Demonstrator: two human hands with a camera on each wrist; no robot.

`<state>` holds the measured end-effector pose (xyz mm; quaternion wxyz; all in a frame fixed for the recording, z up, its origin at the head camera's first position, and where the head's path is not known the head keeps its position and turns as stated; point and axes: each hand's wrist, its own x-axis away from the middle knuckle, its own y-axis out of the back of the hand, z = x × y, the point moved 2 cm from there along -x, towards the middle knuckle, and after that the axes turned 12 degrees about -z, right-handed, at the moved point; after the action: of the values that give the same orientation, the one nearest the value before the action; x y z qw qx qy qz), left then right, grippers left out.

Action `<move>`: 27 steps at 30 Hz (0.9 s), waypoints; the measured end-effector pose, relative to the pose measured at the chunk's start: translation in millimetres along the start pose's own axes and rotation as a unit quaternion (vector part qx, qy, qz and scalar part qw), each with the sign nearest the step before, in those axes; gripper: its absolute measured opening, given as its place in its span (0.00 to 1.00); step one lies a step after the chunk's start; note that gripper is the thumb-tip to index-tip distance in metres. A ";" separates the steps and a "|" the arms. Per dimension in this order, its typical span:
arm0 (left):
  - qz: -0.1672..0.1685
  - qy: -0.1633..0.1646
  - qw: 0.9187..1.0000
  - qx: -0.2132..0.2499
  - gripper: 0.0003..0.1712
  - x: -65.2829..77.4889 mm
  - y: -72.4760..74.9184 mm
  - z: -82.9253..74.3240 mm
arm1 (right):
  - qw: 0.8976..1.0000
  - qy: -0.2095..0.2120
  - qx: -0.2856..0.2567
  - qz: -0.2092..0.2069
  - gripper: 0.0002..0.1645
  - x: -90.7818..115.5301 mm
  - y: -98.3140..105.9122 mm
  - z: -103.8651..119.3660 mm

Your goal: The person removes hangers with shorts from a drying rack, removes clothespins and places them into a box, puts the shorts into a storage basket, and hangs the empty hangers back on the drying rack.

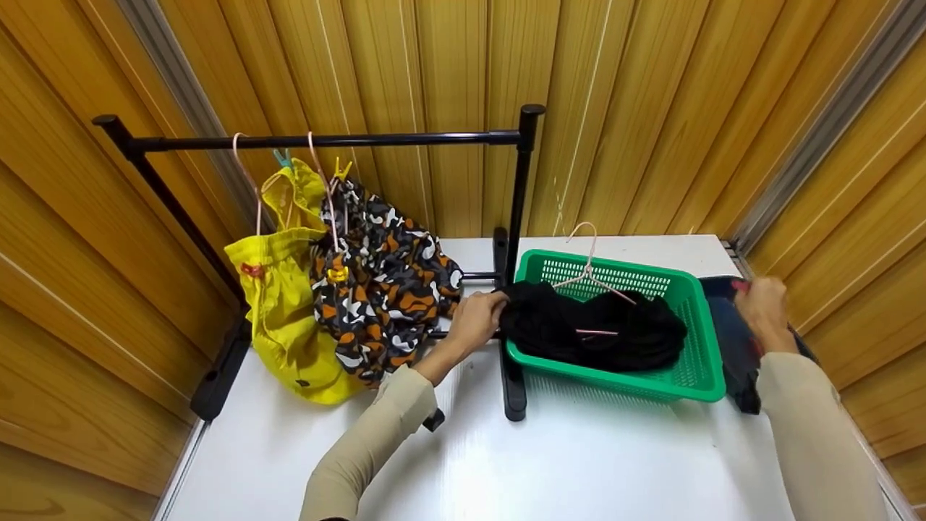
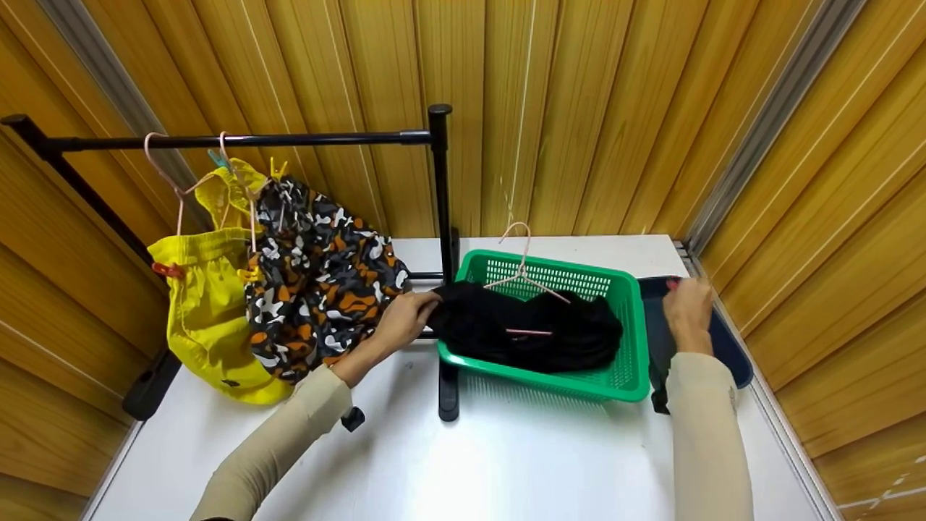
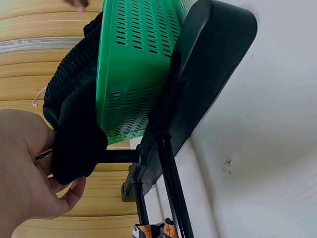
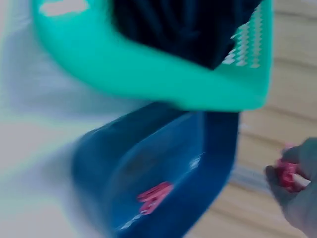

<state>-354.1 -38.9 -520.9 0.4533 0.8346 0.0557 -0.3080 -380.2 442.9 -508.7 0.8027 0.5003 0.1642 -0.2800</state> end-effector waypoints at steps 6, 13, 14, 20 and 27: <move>-0.014 0.002 1.000 -0.002 0.10 5.3 2.7 2.3 | 0.983 -0.039 0.067 0.168 0.16 19.6 -16.7 -32.2; -0.027 -0.006 1.000 0.009 0.10 6.8 -0.5 0.2 | 0.955 -0.069 0.105 0.270 0.22 30.7 -21.2 -51.8; -0.028 -0.007 1.000 0.010 0.10 6.4 -1.3 -0.4 | 0.953 -0.076 0.102 0.274 0.22 31.1 -21.4 -54.1; -0.025 -0.010 0.999 0.020 0.10 5.3 -5.1 -2.8 | 0.946 -0.083 0.105 0.294 0.24 32.9 -25.1 -66.1; -0.039 -0.016 0.999 0.027 0.09 2.6 -3.6 2.4 | 0.938 -0.078 0.125 0.314 0.33 30.6 -34.4 -65.9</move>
<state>-354.4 -39.2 -525.9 0.4190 0.8387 0.0719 -0.3404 -376.0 481.4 -579.2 0.7909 0.5995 -0.1007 -0.0701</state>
